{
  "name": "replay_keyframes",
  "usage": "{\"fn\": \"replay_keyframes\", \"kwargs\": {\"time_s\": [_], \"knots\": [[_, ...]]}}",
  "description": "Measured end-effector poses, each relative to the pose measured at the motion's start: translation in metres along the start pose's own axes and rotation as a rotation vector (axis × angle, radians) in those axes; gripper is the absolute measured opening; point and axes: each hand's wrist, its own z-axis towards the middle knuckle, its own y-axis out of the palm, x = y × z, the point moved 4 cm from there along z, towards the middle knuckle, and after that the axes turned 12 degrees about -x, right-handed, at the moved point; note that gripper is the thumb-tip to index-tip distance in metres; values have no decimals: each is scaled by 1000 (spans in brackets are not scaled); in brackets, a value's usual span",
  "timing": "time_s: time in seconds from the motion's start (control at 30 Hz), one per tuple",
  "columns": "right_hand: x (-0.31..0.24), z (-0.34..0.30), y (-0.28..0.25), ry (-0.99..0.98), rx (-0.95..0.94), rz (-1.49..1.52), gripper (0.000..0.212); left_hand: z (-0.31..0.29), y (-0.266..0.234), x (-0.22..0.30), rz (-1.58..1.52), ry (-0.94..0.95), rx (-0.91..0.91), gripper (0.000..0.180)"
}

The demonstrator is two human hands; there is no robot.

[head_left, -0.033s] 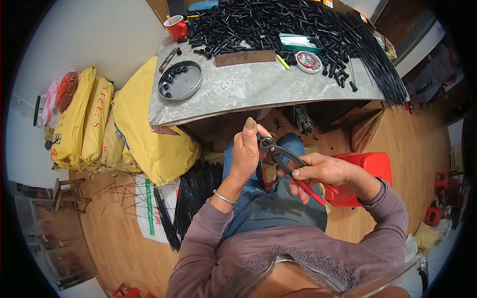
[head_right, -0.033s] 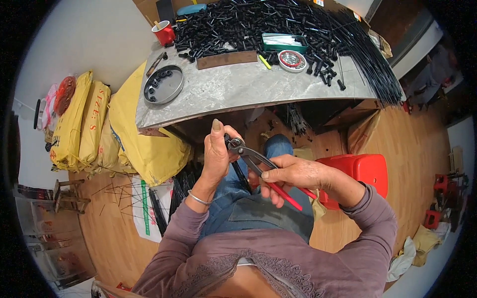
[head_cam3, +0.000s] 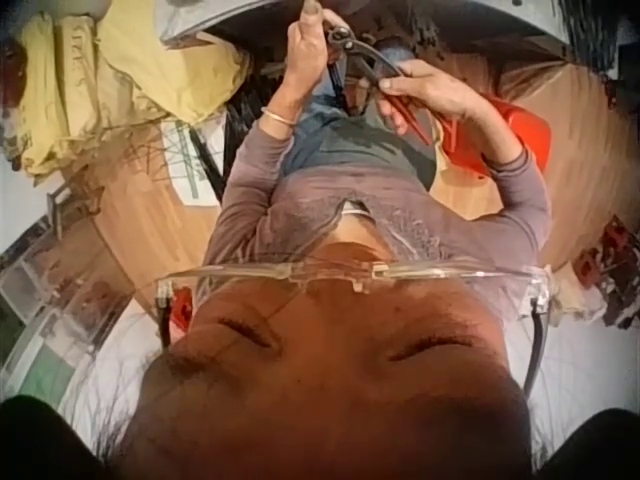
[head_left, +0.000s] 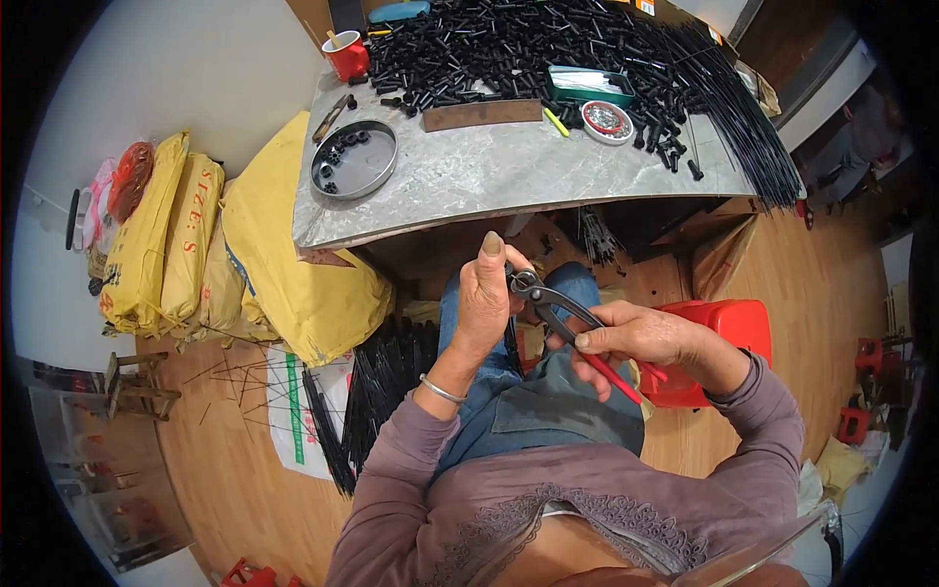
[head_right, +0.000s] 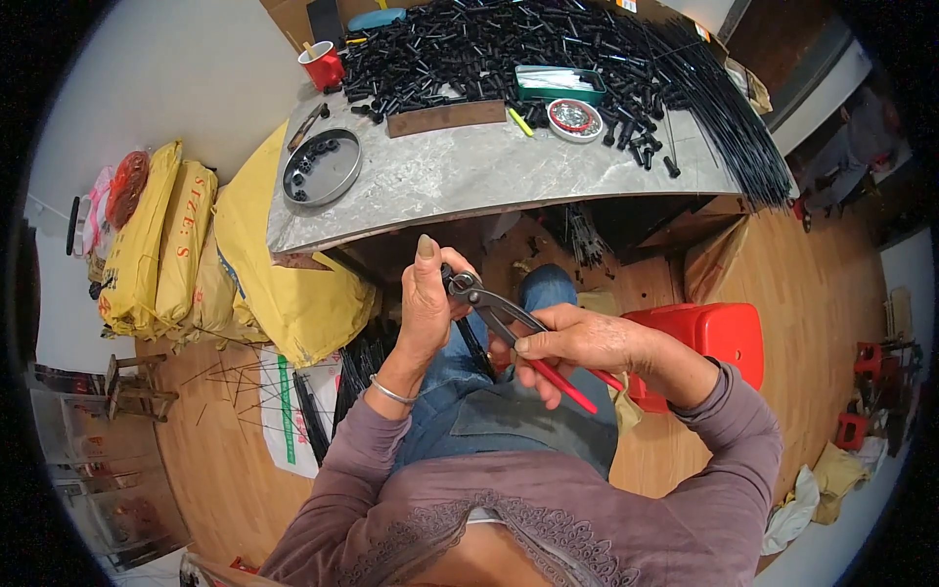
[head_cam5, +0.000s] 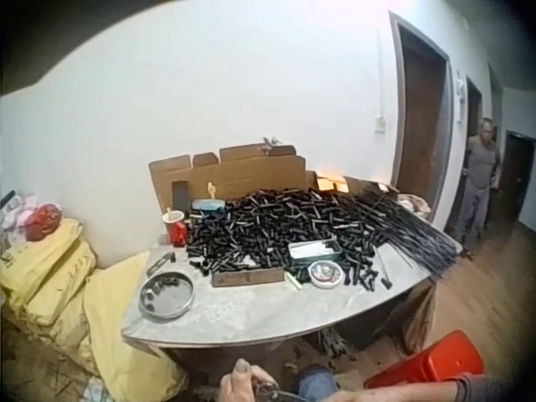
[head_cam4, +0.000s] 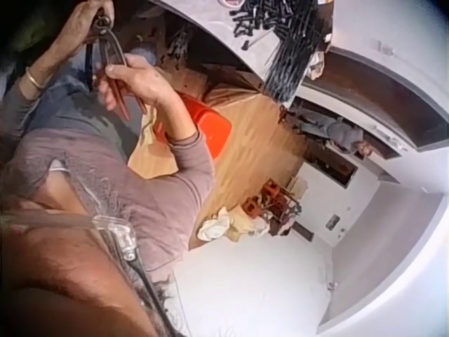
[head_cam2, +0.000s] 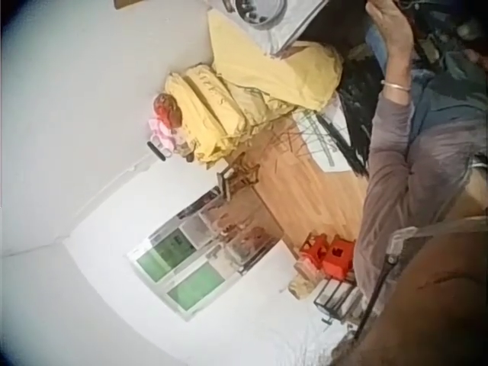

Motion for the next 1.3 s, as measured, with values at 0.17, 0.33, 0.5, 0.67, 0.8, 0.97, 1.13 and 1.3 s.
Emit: {"fn": "replay_keyframes", "kwargs": {"time_s": [0.17,0.33,0.5,0.67,0.8,0.97,1.13,1.3], "knots": [[4,4,-6,-18,16,-72,35,0,0,0,-13,-25,-16,68],[21,15,-6,-68,38,-6,40,3,1,-1,5,4,-56,68],[20,16,-7,-57,75,-19,42,6,1,2,30,-43,-67,69],[23,26,-13,-36,53,-95,41,6,-2,3,-44,-80,-54,67],[-5,23,-48,-313,471,-1221,25,8,-3,2,-115,-67,67,67],[-84,-6,-146,-359,1194,-1431,13,10,9,6,-90,-4,10,64],[-137,-9,-238,45,1342,-1375,20,12,2,0,-88,46,3,58],[-141,-7,-264,80,1379,-1361,23,17,-4,5,-117,-10,100,59]]}}
